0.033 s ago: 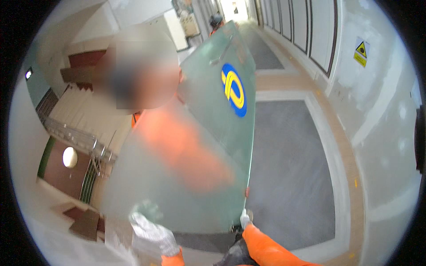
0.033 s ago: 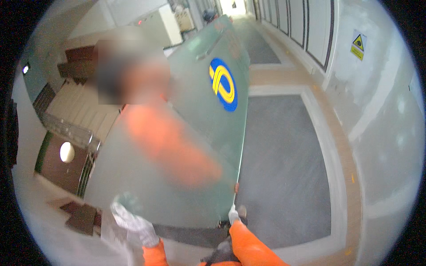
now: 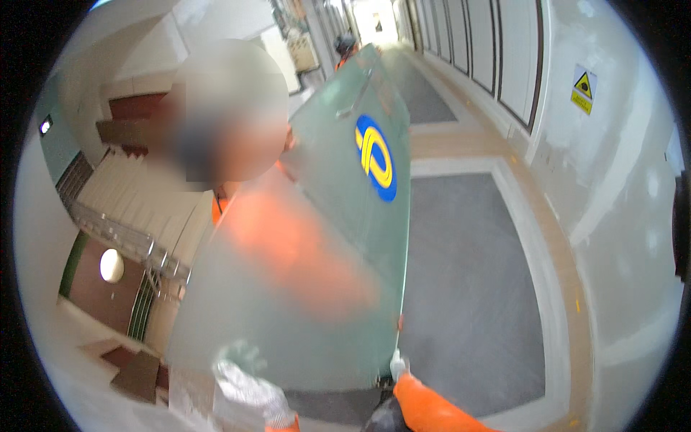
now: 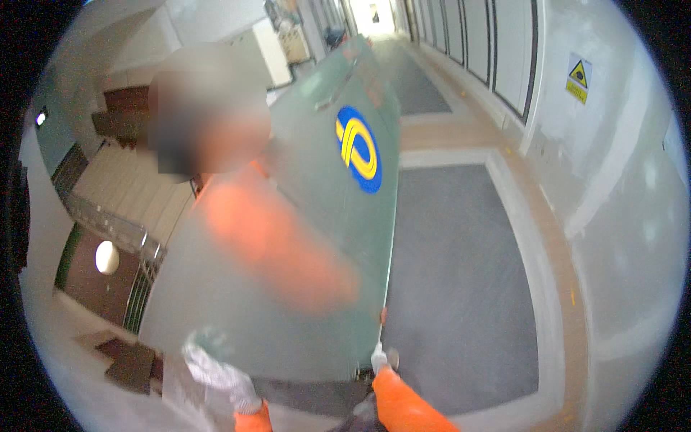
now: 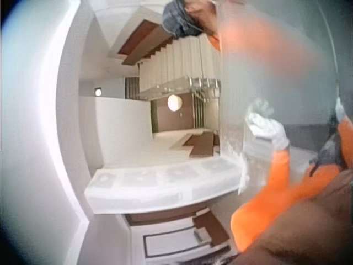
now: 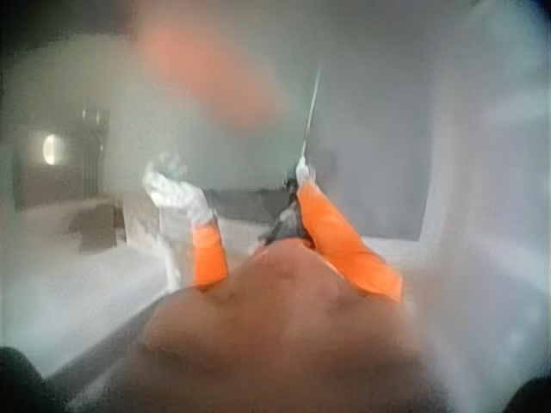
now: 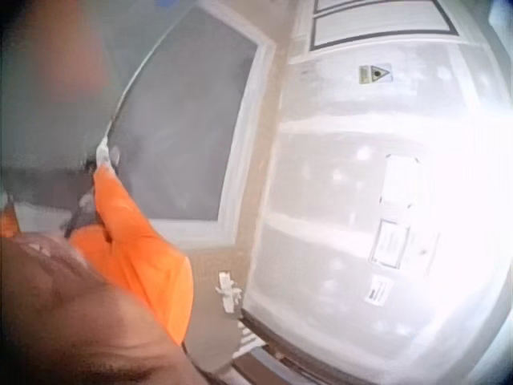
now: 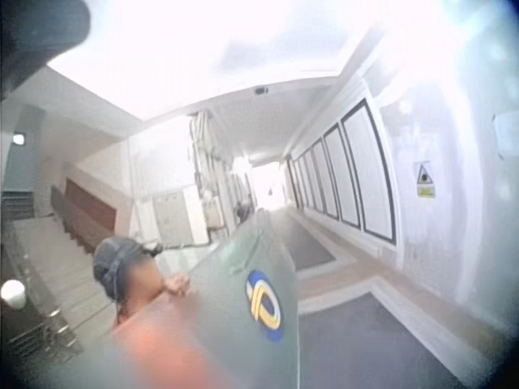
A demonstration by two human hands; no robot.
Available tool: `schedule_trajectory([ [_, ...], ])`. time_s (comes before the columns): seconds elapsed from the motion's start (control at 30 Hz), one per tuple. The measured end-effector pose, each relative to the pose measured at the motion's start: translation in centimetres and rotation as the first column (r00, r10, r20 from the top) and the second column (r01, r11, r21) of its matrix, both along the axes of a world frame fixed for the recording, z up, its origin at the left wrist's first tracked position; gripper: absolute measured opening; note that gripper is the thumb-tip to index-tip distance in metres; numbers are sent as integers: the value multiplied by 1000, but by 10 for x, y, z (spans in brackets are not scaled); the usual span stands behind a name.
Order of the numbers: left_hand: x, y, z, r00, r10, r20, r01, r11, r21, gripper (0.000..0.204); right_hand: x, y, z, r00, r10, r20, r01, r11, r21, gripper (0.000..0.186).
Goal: The person kneels on the floor to adjust a metal floor track mechanism using a screwdriver. After finishing the adjustment, the person stands up and, with the help of a coworker, lifts and carries a large frosted glass panel with a logo through the room.
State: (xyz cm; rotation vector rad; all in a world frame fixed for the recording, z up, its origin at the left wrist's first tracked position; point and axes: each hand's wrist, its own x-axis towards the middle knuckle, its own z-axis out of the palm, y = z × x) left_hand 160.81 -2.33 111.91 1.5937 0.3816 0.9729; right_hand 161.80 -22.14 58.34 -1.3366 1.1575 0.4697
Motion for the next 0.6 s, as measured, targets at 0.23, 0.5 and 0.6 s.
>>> schedule_trajectory([
  [0.23,21,-1,8,995,100,0,-99,981,166,52,-37,26,7,996,86,-11,-86,996,30,95],
  [0.5,34,5,42,972,215,-93,-193,959,208,60,-14,50,2,967,252,-31,-250,966,69,93],
  [0.6,48,26,31,980,199,19,-197,942,270,58,-36,58,22,950,306,-60,-299,948,105,90],
])
